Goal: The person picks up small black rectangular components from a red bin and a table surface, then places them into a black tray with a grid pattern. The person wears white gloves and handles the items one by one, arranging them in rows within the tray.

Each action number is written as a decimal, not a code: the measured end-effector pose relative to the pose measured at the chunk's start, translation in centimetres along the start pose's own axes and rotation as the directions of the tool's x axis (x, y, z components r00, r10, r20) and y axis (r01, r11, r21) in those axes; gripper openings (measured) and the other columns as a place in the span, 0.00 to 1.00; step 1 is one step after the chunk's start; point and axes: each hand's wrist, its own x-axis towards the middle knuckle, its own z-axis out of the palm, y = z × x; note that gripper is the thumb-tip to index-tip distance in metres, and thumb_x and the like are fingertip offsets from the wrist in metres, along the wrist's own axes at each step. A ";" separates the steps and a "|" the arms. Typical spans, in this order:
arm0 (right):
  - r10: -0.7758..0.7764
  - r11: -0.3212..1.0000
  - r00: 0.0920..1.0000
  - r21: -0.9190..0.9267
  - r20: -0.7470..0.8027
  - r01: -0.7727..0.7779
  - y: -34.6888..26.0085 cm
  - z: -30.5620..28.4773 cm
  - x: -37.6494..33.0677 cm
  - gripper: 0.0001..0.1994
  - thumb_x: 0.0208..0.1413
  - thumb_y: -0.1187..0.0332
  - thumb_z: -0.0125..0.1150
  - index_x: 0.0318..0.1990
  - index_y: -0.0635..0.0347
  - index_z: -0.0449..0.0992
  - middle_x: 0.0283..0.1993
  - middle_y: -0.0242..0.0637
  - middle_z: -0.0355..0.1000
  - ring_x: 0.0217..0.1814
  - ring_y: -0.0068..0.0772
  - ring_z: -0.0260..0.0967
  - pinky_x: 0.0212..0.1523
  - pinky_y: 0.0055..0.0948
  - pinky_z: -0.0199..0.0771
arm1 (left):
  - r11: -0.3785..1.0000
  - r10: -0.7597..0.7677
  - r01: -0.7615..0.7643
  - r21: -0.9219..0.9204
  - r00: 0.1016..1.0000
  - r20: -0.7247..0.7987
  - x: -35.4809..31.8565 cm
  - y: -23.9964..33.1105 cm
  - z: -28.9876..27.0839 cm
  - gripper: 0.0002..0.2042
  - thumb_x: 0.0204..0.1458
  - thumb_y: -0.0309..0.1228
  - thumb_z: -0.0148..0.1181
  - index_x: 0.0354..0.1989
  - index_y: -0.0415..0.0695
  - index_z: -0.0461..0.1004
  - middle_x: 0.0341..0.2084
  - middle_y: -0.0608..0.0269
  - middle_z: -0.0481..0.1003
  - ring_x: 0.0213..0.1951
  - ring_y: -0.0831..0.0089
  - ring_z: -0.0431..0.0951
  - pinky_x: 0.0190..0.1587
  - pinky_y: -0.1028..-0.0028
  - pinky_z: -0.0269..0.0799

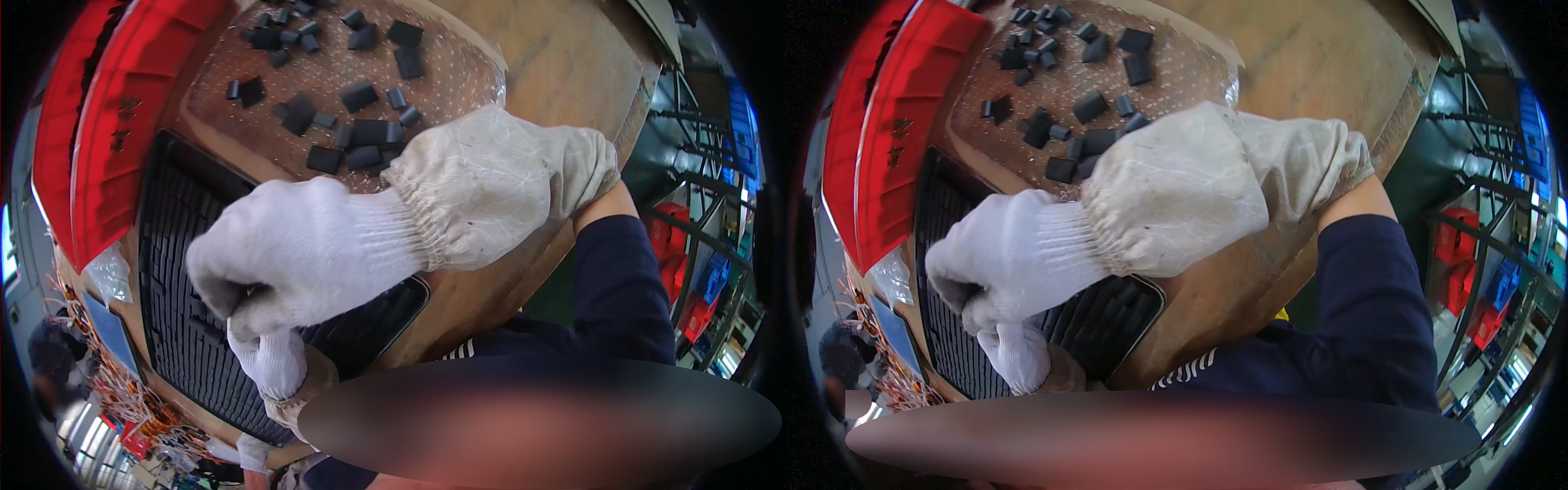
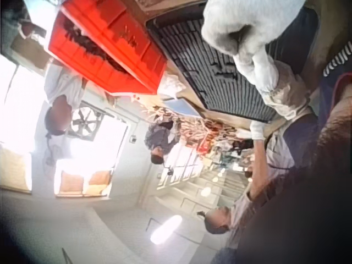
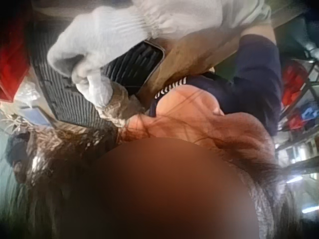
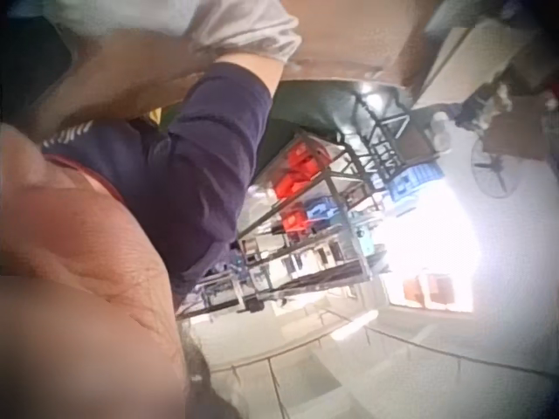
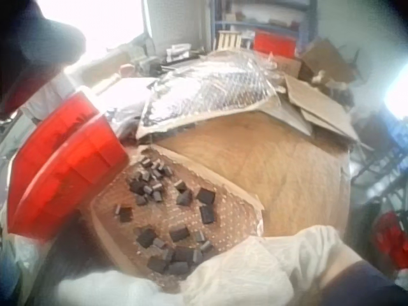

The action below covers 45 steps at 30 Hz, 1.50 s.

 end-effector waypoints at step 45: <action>-0.367 0.684 0.861 -0.729 -0.352 -0.007 7.9 -7.4 4.1 0.09 0.53 0.71 0.67 0.41 0.56 0.78 0.40 0.40 0.77 0.44 0.42 0.76 0.48 0.37 0.76 | -0.487 0.372 -0.269 0.831 0.796 0.476 20.7 4.2 -2.9 0.15 0.52 0.46 0.66 0.48 0.62 0.83 0.46 0.62 0.77 0.48 0.53 0.76 0.48 0.56 0.75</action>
